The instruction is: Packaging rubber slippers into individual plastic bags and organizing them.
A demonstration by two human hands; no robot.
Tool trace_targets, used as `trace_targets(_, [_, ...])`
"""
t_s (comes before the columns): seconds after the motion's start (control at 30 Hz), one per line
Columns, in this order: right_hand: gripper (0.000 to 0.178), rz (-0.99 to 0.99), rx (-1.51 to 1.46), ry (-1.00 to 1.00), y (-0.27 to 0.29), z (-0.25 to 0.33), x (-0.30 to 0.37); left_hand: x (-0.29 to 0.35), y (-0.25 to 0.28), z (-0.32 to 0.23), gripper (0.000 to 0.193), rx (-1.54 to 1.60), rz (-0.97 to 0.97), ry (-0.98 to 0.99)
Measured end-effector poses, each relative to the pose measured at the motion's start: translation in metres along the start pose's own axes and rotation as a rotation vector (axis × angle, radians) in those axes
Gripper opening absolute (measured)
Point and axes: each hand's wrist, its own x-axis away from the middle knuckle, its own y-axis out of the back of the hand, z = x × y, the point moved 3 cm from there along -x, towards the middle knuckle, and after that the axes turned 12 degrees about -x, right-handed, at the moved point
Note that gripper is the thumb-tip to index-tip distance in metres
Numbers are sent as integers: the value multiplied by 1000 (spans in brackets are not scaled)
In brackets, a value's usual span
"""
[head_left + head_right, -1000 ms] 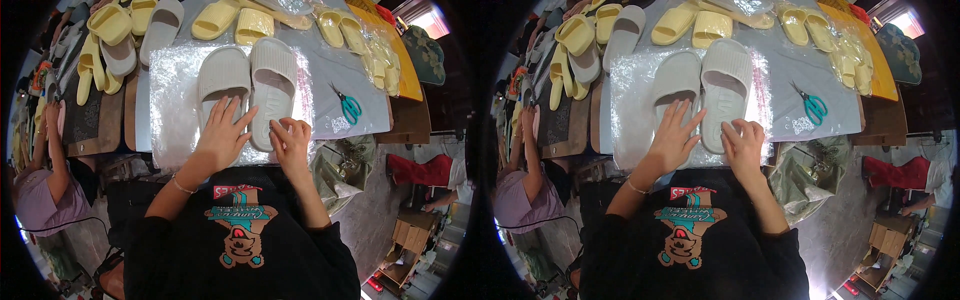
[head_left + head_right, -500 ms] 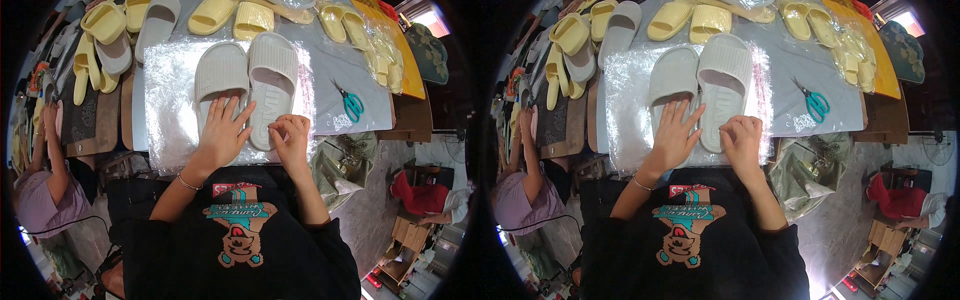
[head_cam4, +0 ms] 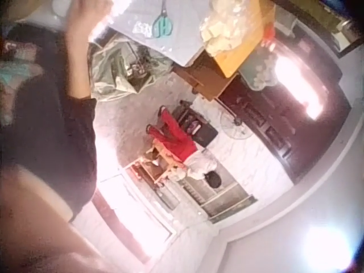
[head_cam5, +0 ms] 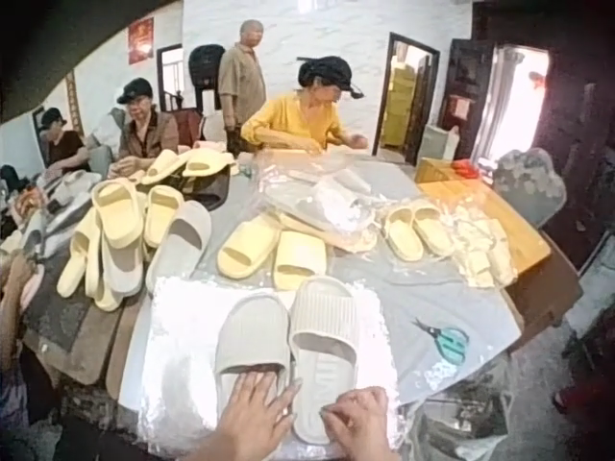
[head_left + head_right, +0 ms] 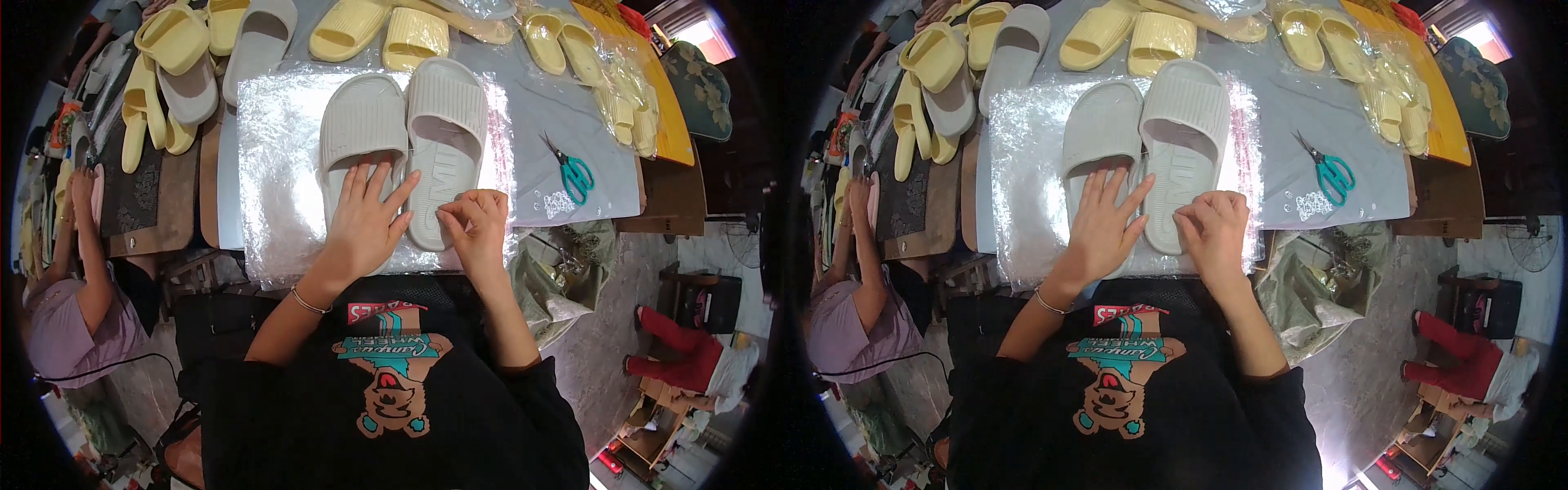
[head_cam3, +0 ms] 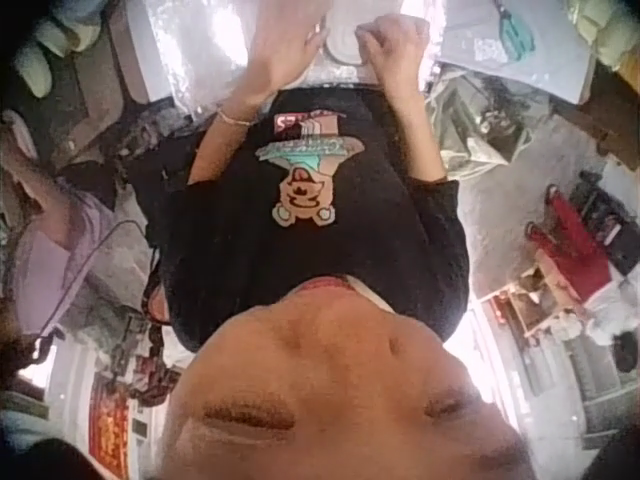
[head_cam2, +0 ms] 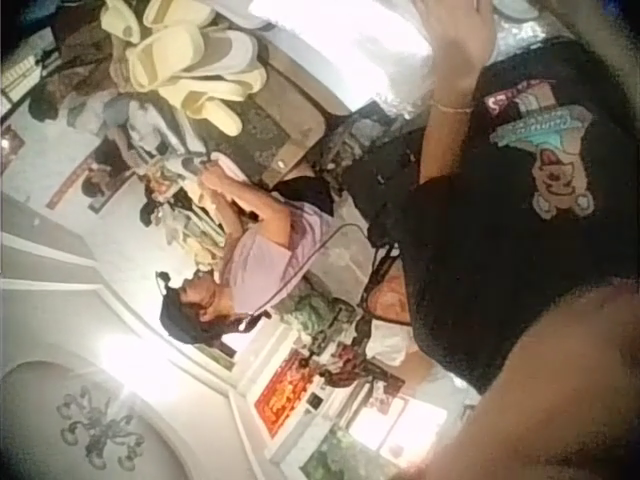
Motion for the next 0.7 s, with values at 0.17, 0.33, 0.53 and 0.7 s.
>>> trace_targets(0.17, [13, 69, 41, 68, -3, 3, -2, -1, 0, -2, 53, -23, 34, 5])
trace_targets(0.33, [12, 92, 20, 76, 0, 8, 3, -1, -2, -2, 53, -35, 55, 16])
trace_targets(0.53, [7, -80, -67, -64, 42, -11, 6, 1, -4, 0, 53, -58, 73, 27])
trace_targets(0.7, [17, -298, -49, -433, 135, -135, -1, -1, -5, -3, 52, -65, 70, 11])
